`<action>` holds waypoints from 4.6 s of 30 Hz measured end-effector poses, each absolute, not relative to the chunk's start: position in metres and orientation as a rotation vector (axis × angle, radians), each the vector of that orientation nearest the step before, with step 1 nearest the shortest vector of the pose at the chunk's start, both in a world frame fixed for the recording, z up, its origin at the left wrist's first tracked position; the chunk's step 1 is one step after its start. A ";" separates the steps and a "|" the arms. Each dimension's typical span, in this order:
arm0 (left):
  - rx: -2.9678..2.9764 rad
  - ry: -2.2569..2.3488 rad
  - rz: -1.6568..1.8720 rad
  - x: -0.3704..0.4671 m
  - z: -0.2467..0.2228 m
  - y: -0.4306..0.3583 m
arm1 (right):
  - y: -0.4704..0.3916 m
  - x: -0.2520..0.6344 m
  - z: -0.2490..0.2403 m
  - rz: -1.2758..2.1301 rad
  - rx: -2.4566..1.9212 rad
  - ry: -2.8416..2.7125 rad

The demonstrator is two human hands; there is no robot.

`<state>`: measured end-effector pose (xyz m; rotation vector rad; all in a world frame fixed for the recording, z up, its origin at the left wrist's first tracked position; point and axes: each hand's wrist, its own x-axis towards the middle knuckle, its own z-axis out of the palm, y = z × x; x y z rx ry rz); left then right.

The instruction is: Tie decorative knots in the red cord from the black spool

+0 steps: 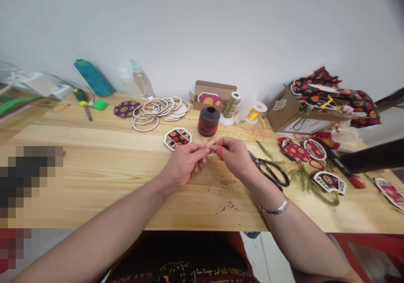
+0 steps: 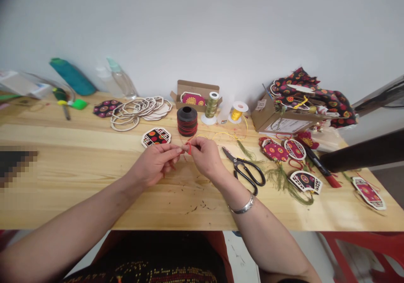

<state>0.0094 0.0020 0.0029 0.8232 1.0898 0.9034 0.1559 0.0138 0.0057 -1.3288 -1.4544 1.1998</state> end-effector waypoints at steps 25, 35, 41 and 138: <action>1.509 1.234 0.920 0.009 -0.004 -0.001 | 0.015 0.157 0.005 1.334 -1.277 -1.285; 1.561 1.253 0.897 0.009 -0.001 -0.002 | 0.010 0.154 0.011 1.580 -1.131 -1.124; 1.691 1.366 1.266 0.005 0.001 -0.004 | 0.014 0.158 0.006 1.487 -1.166 -1.207; 0.617 0.971 0.950 0.005 0.003 0.008 | 0.016 0.161 0.004 1.112 -1.109 -1.541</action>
